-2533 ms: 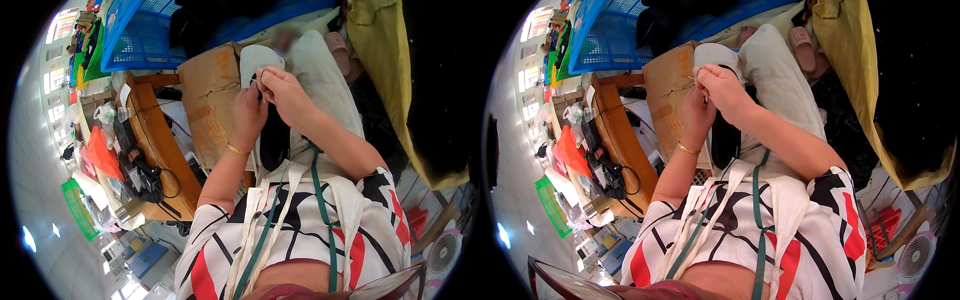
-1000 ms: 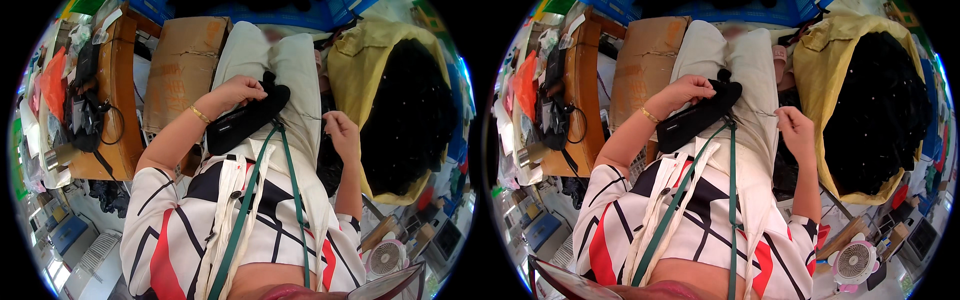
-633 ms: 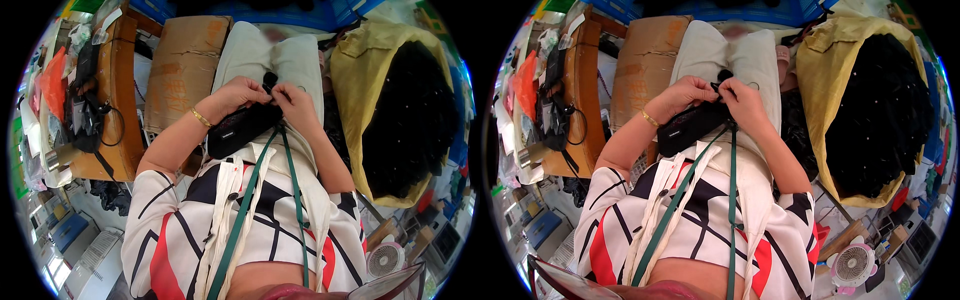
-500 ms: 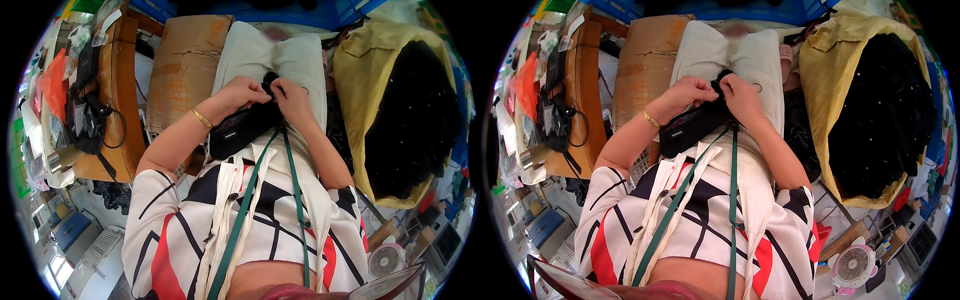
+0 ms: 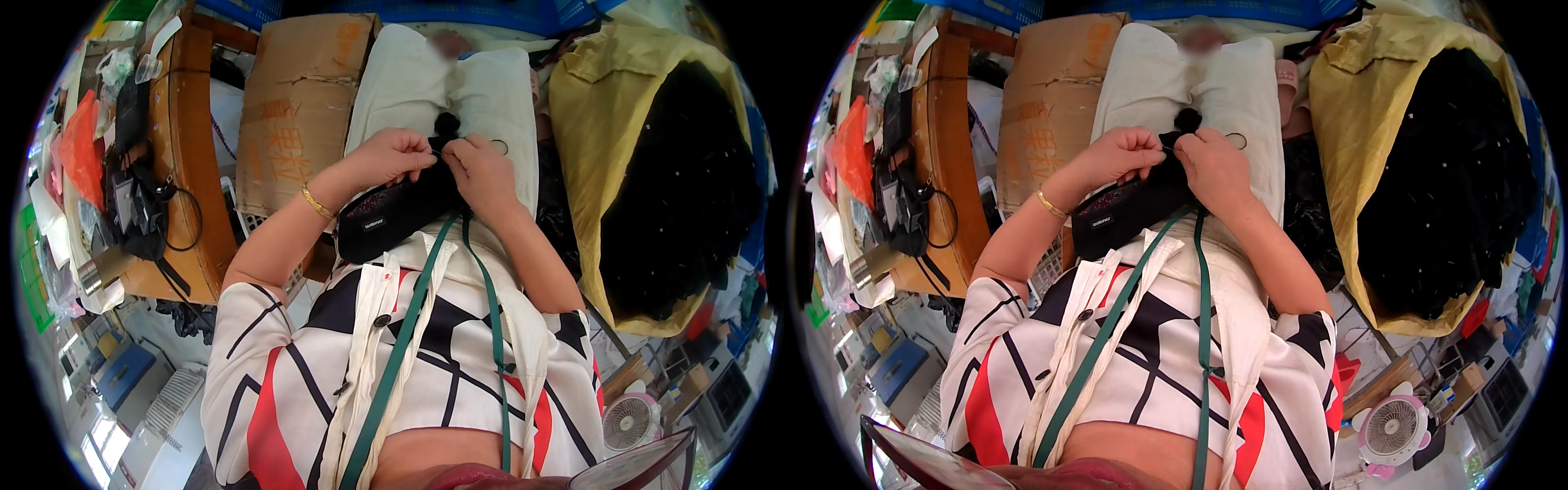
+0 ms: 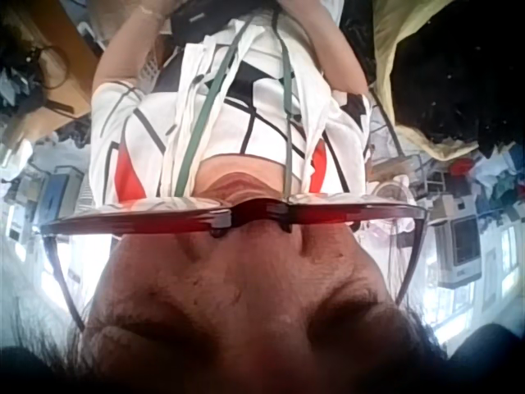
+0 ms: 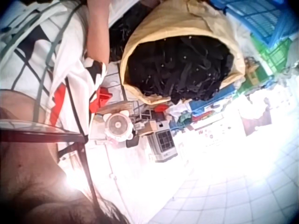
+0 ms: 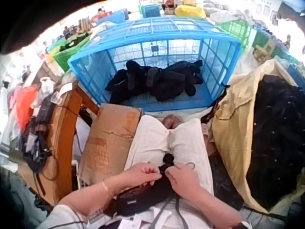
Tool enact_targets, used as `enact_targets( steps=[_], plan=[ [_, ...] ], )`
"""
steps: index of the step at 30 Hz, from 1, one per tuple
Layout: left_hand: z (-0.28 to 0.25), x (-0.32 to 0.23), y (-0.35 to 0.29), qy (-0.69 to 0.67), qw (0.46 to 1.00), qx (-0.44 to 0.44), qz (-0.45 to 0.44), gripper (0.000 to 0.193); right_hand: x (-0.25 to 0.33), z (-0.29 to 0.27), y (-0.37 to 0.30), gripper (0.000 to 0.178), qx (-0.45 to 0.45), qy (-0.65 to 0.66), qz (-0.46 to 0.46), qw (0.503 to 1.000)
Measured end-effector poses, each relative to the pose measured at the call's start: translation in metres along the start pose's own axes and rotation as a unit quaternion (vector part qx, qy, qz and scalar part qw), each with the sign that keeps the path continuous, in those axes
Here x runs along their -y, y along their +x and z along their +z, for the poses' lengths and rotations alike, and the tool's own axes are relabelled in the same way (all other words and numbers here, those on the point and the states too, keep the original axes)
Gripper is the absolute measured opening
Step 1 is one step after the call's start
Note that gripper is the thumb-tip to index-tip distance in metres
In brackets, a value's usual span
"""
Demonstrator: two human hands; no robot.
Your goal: The person sits on the floor and hand-sews a black shoe using a needle and thread. They repeatedly pull the thread through the shoe material, occasionally adjusting the shoe's position on their lap. At one point, they reach into a blue basket to retrieve another shoe before returning to the sewing task.
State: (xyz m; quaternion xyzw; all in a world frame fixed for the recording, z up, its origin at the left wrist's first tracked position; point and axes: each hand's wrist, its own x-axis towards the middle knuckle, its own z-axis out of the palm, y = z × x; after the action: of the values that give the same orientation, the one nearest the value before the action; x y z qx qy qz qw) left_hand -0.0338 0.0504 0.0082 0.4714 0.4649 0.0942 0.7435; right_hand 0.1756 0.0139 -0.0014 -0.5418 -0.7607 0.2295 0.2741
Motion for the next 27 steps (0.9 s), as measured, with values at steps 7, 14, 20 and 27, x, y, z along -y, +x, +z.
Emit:
enact_targets(
  steps=[7, 14, 20, 27],
  plan=[
    [0.0, 0.011, 0.007, -0.005, 0.996, -0.087, 0.025, 0.012, -0.003, 0.001, 0.004, 0.002, 0.027, -0.008, -0.034, 0.999],
    [0.006, 0.023, 0.011, -0.079, 0.994, -0.072, 0.01, 0.011, -0.008, 0.014, 0.005, 0.009, -0.003, 0.232, 0.058, 0.971],
    [0.006, 0.036, 0.007, -0.242, 0.967, -0.079, 0.011, 0.012, -0.06, -0.03, -0.022, 0.01, -0.105, 0.683, 0.355, 0.629],
    [0.005, 0.04, 0.008, -0.302, 0.952, -0.043, 0.004, 0.012, -0.176, -0.114, -0.095, 0.017, -0.443, 0.688, 0.348, 0.458]
  ],
)
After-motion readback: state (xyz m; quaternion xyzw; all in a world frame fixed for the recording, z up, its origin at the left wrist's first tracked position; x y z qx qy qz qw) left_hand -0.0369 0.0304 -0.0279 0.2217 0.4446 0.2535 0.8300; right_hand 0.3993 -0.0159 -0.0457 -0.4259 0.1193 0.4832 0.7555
